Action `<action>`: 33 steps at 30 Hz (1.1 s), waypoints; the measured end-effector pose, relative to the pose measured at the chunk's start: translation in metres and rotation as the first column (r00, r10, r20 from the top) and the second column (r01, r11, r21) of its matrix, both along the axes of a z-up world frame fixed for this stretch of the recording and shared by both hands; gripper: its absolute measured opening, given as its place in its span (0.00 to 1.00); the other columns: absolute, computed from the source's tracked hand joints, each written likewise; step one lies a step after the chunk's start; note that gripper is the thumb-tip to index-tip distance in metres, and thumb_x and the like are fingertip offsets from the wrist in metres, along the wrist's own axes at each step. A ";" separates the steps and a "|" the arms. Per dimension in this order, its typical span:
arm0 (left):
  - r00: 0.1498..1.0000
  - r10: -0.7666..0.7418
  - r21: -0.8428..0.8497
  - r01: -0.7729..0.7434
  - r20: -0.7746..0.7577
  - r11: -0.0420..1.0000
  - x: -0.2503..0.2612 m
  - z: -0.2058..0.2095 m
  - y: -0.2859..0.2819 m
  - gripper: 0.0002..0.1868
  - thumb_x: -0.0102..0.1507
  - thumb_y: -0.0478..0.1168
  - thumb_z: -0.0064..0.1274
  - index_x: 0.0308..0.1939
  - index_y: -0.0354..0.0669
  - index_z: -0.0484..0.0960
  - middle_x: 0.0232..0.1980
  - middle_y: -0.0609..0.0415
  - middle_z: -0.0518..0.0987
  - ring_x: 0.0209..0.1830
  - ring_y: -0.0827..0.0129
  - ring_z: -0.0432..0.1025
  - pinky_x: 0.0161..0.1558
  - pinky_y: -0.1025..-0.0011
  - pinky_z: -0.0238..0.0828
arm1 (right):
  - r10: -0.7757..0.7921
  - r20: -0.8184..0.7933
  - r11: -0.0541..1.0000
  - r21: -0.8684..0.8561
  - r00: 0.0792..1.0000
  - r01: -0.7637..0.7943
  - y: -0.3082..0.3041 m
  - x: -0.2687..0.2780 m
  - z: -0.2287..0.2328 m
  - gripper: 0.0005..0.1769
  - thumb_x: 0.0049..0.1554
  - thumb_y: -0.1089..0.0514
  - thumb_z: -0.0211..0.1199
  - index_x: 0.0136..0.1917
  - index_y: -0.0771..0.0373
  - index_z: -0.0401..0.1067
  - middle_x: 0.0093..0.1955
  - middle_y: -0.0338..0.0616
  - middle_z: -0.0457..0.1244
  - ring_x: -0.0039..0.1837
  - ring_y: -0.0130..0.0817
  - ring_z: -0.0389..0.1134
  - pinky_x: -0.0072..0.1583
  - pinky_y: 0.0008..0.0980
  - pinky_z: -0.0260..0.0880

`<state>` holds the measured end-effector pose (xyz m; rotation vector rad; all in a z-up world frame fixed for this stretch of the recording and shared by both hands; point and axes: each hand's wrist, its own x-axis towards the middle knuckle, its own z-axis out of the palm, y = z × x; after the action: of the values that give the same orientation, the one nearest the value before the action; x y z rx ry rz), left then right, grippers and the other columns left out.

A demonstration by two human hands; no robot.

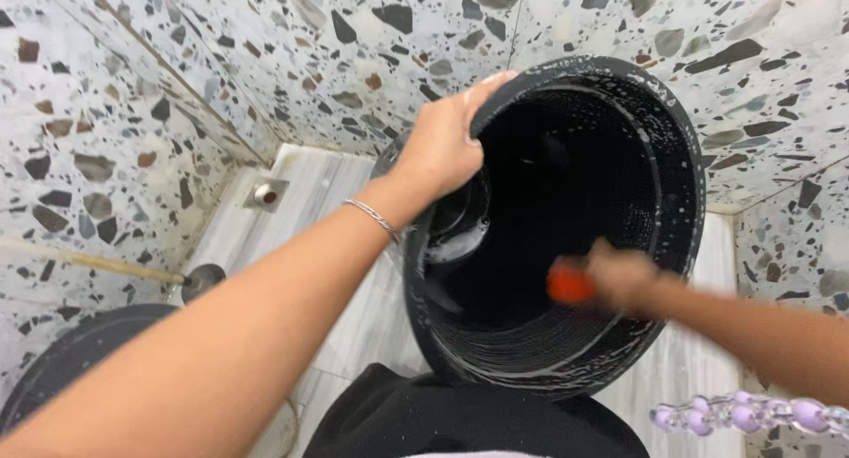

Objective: The person scrubs a large black bucket and a smaller transparent bowl using a brush with soap, and then rinses them under a running faucet.

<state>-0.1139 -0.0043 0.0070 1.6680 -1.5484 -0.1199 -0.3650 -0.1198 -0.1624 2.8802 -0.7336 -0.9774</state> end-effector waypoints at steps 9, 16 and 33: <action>0.988 0.134 0.102 -0.125 -0.082 0.987 -0.021 0.002 0.028 0.46 0.52 0.22 0.44 0.73 0.61 0.69 0.50 0.36 0.82 0.45 0.42 0.78 0.51 0.59 0.75 | -0.366 0.071 0.857 0.414 0.928 0.306 0.087 0.048 -0.067 0.38 0.60 0.39 0.60 0.80 0.40 0.52 0.68 0.44 0.60 0.65 0.37 0.65 0.65 0.39 0.65; 0.994 0.108 -0.001 -0.108 -0.002 0.994 0.012 -0.003 0.041 0.47 0.50 0.21 0.44 0.72 0.61 0.70 0.58 0.41 0.81 0.54 0.43 0.76 0.53 0.61 0.75 | -0.328 0.073 0.703 0.684 0.942 0.192 0.096 0.060 -0.046 0.43 0.59 0.39 0.64 0.81 0.43 0.48 0.71 0.44 0.58 0.70 0.38 0.62 0.70 0.41 0.60; 0.999 0.051 -0.075 -0.051 -0.002 0.996 0.036 -0.006 0.075 0.51 0.49 0.19 0.41 0.75 0.62 0.68 0.71 0.47 0.76 0.67 0.54 0.75 0.64 0.65 0.72 | -0.780 0.062 0.127 0.990 0.623 0.060 0.149 0.139 -0.073 0.53 0.51 0.41 0.69 0.81 0.59 0.48 0.57 0.46 0.70 0.58 0.34 0.72 0.60 0.33 0.72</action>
<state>-0.0782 0.0708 0.0008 1.6470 -1.4909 -0.0345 -0.2259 0.0293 -0.2359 4.3441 -1.7291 -0.4617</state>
